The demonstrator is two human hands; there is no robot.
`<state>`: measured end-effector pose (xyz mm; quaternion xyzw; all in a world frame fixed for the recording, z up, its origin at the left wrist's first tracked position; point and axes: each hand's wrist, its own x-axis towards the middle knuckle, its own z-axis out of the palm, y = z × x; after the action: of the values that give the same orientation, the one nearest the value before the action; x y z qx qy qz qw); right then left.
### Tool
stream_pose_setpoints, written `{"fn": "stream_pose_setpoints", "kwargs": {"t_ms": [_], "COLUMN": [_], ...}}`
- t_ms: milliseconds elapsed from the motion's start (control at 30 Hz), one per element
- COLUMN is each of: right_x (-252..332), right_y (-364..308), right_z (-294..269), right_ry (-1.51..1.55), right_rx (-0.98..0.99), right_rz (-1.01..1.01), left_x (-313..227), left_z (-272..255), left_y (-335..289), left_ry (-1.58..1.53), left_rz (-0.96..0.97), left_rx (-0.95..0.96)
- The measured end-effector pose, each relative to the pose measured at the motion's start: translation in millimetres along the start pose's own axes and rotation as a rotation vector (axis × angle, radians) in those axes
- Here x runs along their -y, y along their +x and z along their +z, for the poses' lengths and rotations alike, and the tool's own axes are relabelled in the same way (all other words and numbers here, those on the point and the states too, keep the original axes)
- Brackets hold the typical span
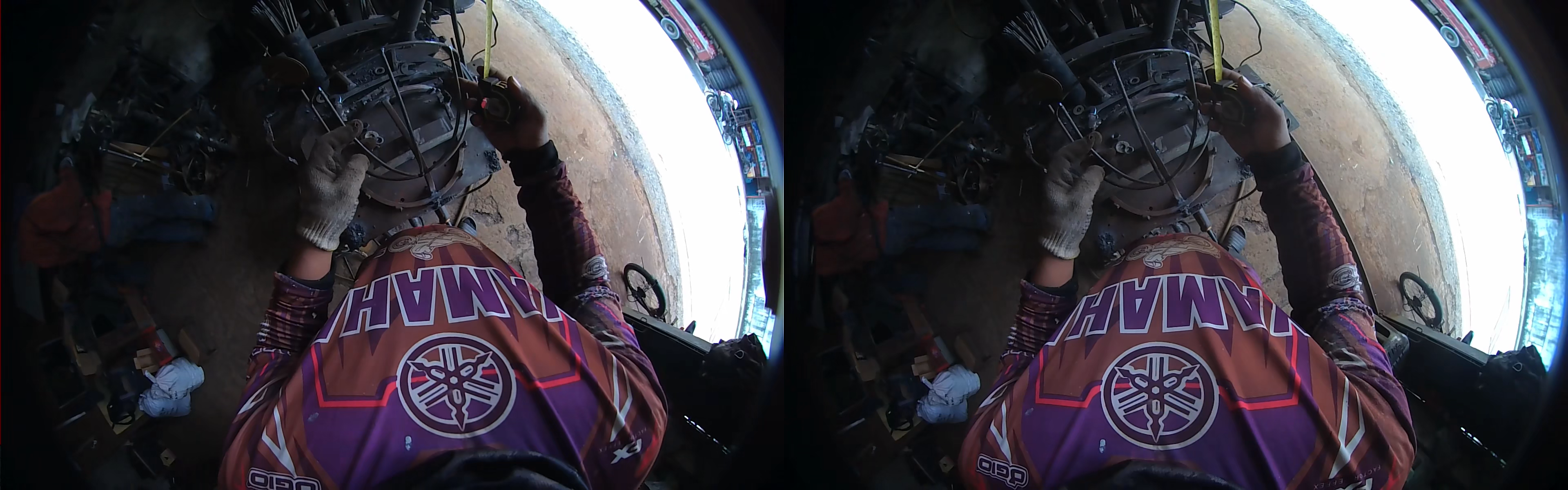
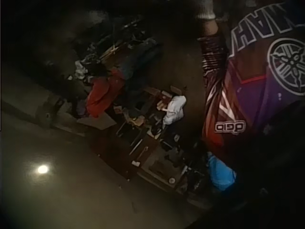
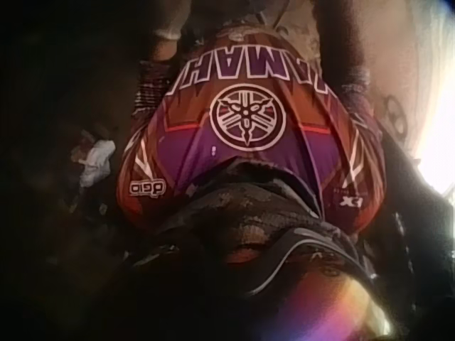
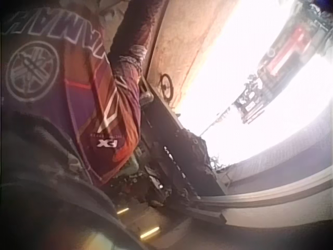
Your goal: The person holds a curved metal frame and measures its dimensions using a tape measure.
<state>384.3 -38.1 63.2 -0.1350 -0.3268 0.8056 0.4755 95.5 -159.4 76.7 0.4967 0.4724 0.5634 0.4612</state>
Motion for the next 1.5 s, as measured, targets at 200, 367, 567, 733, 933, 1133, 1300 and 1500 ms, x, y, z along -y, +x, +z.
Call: {"fn": "stream_pose_setpoints", "kwargs": {"t_ms": [200, 367, 567, 733, 933, 1133, 1300, 1500], "right_x": [-7, -19, -27, -31, -34, -34, -32, -26], "right_y": [-7, -19, -26, -27, -24, -20, -19, -16], "right_z": [-2, -5, -10, -9, -11, -9, -5, -1], "right_ry": [0.003, -0.011, 0.014, -0.075, -0.077, -0.128, -0.188, -0.241], "right_rx": [-0.005, -0.057, -0.051, -0.102, -0.095, -0.100, -0.123, -0.137], "right_rz": [0.009, 0.041, 0.066, 0.084, 0.104, 0.111, 0.120, 0.140], "left_x": [2, 17, 26, 28, 36, 43, 32, 39], "left_z": [-4, -4, -5, -4, -11, -17, -11, -7], "left_y": [-6, -13, -18, -21, -26, -25, -28, -32], "left_ry": [0.005, 0.009, 0.031, 0.066, 0.231, 0.394, 0.379, 0.296], "left_rz": [-0.035, 0.015, 0.040, -0.083, -0.138, -0.102, -0.098, -0.114], "left_rx": [0.002, -0.033, -0.049, -0.067, -0.027, 0.024, 0.036, 0.026]}}
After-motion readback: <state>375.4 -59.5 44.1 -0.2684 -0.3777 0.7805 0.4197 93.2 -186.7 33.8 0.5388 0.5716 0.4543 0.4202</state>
